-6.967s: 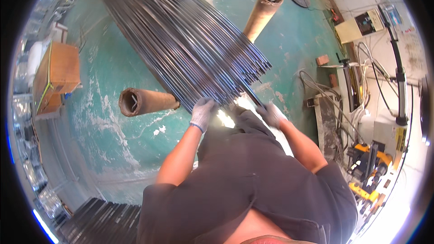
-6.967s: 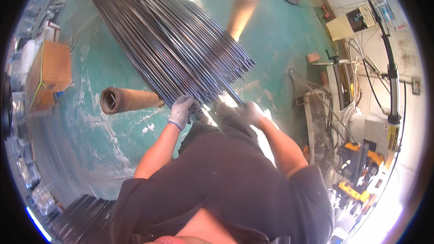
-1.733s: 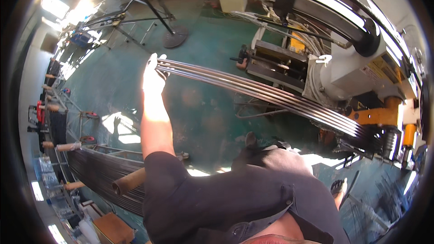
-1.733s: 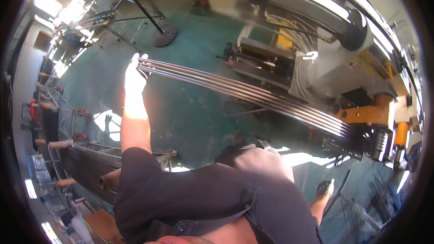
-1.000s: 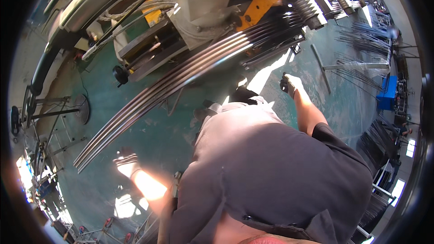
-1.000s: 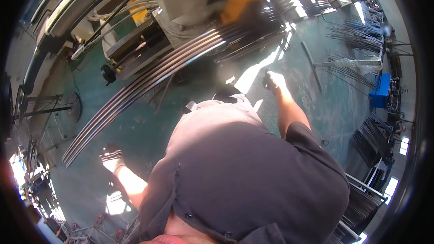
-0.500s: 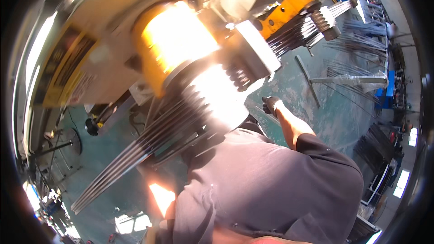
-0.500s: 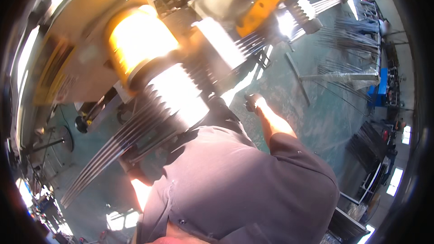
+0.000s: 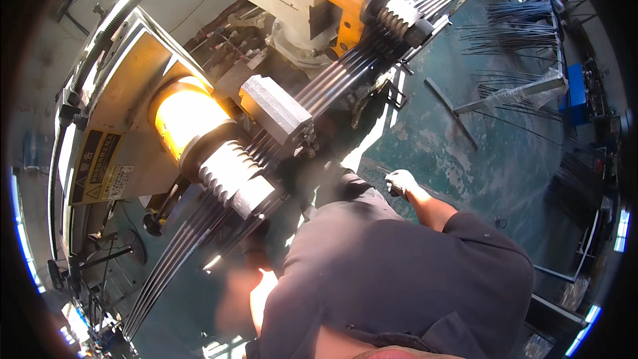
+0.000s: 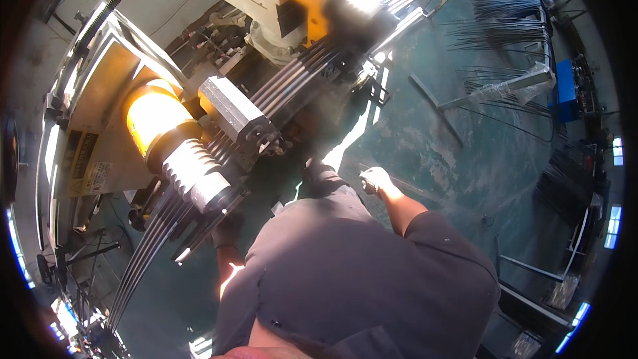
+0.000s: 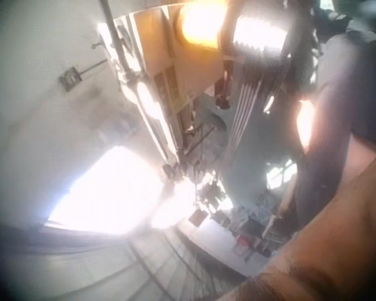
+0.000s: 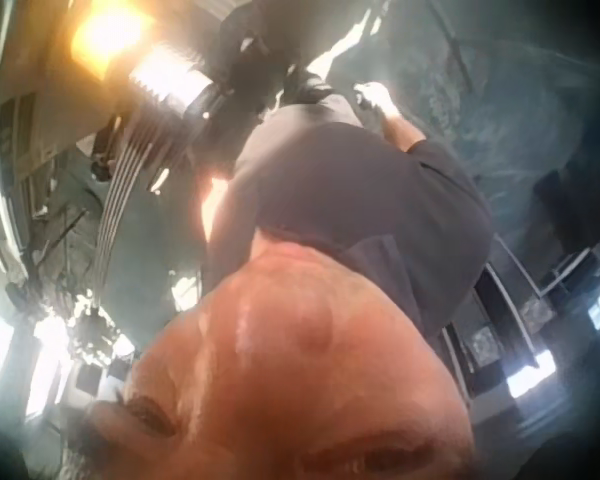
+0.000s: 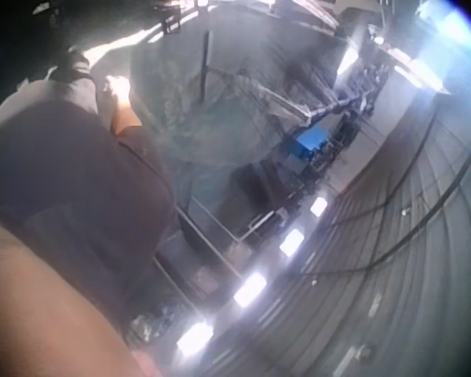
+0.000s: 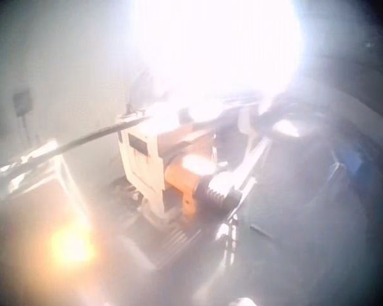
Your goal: The person repeatedly feeds bundles of long metal rods into a bending machine, removes the bent pieces, and stacks them. The person also measures a bent rod against a wooden board and uses a tape measure to check dimensions.
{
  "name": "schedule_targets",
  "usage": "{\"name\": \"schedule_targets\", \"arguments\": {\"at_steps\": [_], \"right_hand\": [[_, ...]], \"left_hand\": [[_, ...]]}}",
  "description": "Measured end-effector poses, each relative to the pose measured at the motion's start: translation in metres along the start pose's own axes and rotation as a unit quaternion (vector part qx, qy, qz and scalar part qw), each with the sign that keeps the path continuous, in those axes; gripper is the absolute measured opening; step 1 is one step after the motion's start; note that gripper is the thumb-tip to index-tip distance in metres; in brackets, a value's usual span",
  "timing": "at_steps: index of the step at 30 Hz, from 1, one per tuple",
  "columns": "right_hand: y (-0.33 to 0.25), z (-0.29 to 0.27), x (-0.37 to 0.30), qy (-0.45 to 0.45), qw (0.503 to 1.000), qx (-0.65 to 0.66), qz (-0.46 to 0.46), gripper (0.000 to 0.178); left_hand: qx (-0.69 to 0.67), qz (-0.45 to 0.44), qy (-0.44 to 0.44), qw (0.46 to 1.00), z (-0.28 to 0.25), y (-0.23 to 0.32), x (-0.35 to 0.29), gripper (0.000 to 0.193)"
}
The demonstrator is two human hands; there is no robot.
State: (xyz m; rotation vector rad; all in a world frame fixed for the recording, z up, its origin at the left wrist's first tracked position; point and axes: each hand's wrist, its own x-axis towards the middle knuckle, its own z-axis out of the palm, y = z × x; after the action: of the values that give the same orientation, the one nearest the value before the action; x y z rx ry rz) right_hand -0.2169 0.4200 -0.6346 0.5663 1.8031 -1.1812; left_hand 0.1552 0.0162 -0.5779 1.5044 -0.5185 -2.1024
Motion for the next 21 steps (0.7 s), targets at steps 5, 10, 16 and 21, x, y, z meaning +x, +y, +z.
{"name": "schedule_targets", "arguments": {"at_steps": [5,10,16,21], "right_hand": [[0.032,-0.015,-0.036,0.002,1.000,0.021,-0.009,0.022],[-0.025,0.018,-0.074,0.005,0.988,0.054,-0.147,0.016],[-0.168,0.064,-0.061,-0.032,0.887,-0.034,-0.460,0.046],[-0.304,0.127,-0.173,-0.206,0.844,0.387,-0.309,0.048]], "left_hand": [[-0.016,0.006,-0.046,0.999,0.002,-0.001,0.003,0.034],[0.000,-0.019,-0.044,0.999,-0.033,-0.027,-0.023,0.035],[-0.014,0.050,-0.033,0.998,-0.047,0.006,-0.031,0.037],[-0.030,0.127,-0.002,0.991,-0.065,0.042,-0.047,0.038]]}}
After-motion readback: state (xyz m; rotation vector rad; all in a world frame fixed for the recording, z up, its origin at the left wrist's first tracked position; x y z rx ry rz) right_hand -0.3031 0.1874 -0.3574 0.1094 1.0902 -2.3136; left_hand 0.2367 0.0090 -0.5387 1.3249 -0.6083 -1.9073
